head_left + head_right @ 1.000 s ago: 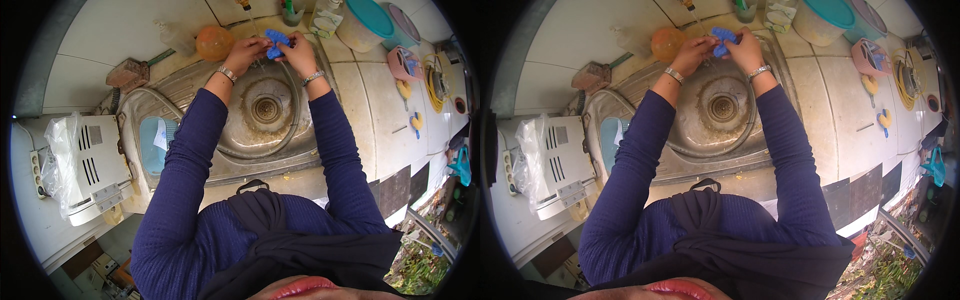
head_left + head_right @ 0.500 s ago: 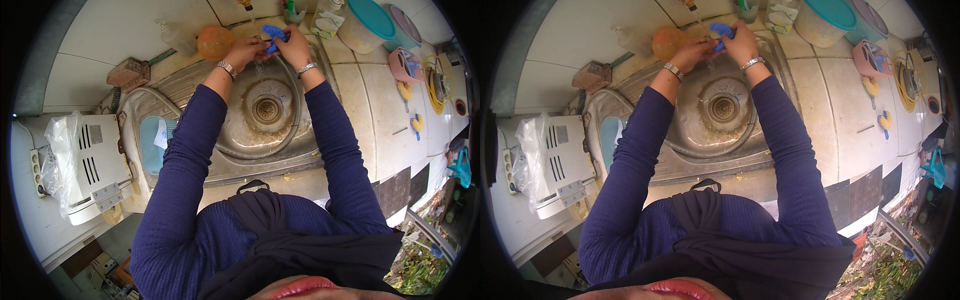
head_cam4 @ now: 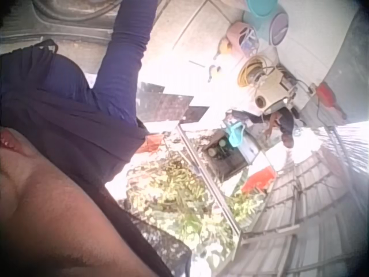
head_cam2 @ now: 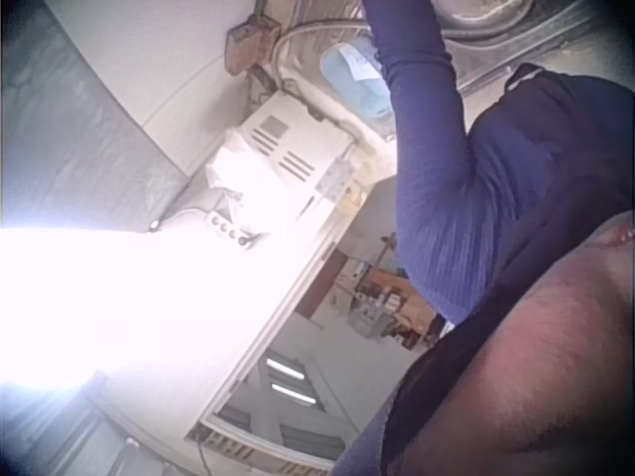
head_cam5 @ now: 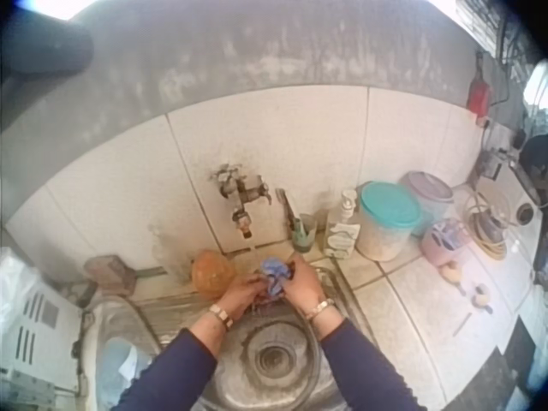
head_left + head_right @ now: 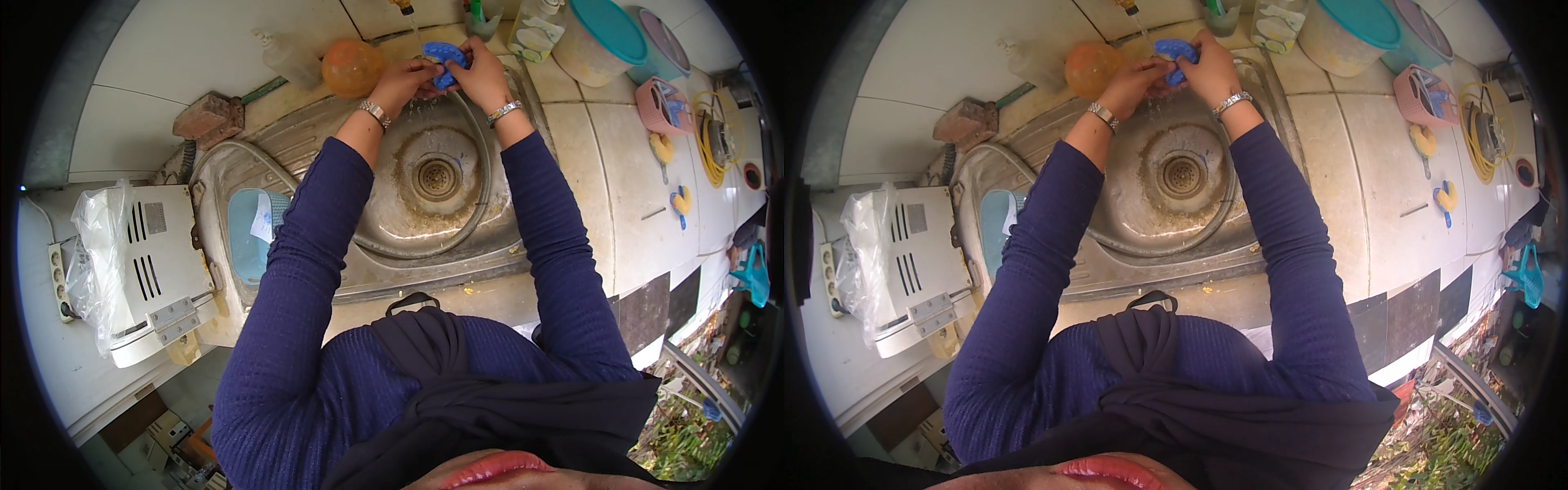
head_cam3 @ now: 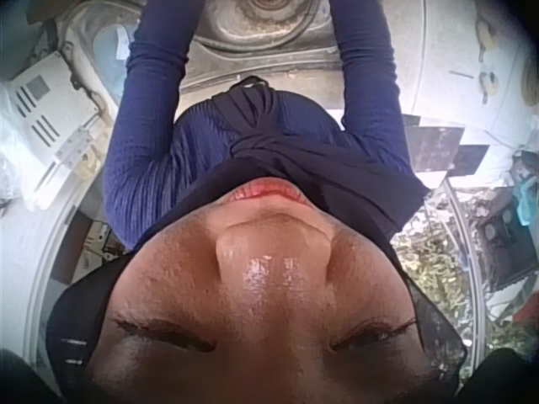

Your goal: The person uses a dental model trimmer to smooth the edges of blue and yellow plaster dental impressions, then rinses them in a sink and places them in a basket.

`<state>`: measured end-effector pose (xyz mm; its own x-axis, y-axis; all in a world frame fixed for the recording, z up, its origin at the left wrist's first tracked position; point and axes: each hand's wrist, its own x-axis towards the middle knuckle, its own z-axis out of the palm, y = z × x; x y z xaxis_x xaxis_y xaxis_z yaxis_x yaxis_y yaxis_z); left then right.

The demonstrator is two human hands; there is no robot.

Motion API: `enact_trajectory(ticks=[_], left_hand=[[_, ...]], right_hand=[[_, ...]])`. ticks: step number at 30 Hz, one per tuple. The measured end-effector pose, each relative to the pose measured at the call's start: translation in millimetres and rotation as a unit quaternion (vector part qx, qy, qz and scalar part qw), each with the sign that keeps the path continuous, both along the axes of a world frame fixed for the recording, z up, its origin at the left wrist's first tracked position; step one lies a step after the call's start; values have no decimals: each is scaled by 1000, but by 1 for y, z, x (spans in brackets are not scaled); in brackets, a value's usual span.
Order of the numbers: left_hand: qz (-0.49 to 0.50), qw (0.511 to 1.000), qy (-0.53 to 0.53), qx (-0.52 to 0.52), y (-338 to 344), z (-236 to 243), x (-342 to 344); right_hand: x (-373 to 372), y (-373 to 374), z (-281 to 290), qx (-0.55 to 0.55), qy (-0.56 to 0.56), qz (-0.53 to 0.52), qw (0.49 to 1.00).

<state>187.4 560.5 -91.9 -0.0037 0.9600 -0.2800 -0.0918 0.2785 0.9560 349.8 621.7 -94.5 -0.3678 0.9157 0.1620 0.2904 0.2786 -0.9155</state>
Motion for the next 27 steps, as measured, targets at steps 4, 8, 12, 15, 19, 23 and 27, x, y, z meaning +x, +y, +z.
enact_trajectory(ticks=[4, 8, 12, 15, 19, 23, 27], left_hand=[[-9, 999, 37, -10, 2, -3, -2], [-19, 999, 30, -8, 5, -10, -4], [-6, 999, 29, -15, 5, -13, -2], [-11, 999, 28, -12, 7, -16, -3], [16, 999, -32, -4, 7, -24, -4], [25, 997, -69, -25, 4, -18, -3], [3, 994, -93, -51, 1, -6, -5]], right_hand=[[1, -2, 4, -18, 4, 23, 1000], [2, -2, 2, -26, 8, 37, 999], [3, -4, 3, -25, -1, 35, 999], [3, -3, 1, -23, 3, 33, 999], [1, -1, 3, -20, 10, 31, 999], [1, 1, 7, -27, 9, 24, 999], [5, 3, 2, -43, 17, 15, 999]])
